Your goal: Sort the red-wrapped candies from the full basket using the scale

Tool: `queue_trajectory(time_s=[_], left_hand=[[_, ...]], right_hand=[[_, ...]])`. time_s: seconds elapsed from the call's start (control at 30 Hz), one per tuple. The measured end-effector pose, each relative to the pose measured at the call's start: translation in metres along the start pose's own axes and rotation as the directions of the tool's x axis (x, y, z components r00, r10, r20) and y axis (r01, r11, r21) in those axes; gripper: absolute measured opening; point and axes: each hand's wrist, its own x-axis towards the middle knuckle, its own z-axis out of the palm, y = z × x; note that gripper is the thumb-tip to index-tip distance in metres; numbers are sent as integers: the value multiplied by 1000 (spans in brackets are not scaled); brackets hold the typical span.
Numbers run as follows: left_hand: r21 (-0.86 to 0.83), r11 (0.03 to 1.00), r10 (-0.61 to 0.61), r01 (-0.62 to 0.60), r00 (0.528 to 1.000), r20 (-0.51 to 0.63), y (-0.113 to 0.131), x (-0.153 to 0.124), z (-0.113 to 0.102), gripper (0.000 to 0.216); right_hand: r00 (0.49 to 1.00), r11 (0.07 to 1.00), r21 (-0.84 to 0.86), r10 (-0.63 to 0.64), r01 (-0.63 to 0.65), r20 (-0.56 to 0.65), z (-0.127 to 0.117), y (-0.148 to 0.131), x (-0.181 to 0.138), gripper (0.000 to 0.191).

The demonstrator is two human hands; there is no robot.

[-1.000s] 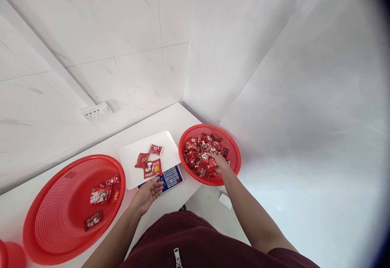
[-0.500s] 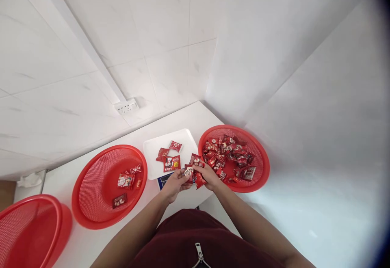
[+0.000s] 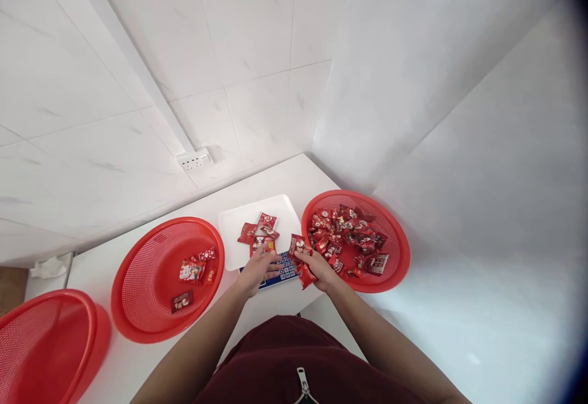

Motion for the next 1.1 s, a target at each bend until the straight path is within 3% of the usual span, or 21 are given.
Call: queue_trajectory(time_s=[0.1,0.2,0.33,0.4,0.47,0.57,0.67,0.77,0.9,1.0,1.1], left_hand=[[58,997,46,-54,990,135,-14,-5,6,47],[33,992,109,-120,965,239,-21,-6,10,46],[46,993,83,-105,937,339,-24,-7,10,38],[-13,996,85,-85,954,287,-25,-6,7,33],[-107,993,69,-55,989,134,-25,-6,3,29],[-203,978,23,-36,997,-70,-24,-5,-6,22],[-229,973,-2,-27,992,-126,-21,-5,-13,18],[-239,971,-6,-26,991,-131,-22,-6,-16,17],[-249,968,-2,-25,994,-108,-26,-8,-18,20],[-203,979,9,-18,999,-44,-30,-11,-16,32],[-108,994,20,-10,995,97,-33,-15,-8,62]], right_hand=[[990,990,-137,47,-29,130,3,-2,-9,33],[946,942,-329,160,-62,281,7,-5,-18,33],[915,903,-423,228,-71,334,7,-1,-22,43],[936,918,-386,210,-89,284,6,4,-18,44],[964,938,-322,193,-127,183,5,6,-11,36],[986,968,-200,162,-153,31,9,3,3,25],[992,987,-110,125,-121,32,21,-6,17,21],[993,994,-55,102,-98,67,31,-15,26,40],[994,994,-41,105,-106,-9,25,-17,25,65],[994,990,-87,113,-113,2,13,-9,15,54],[981,966,-244,125,-86,147,6,1,0,38]])
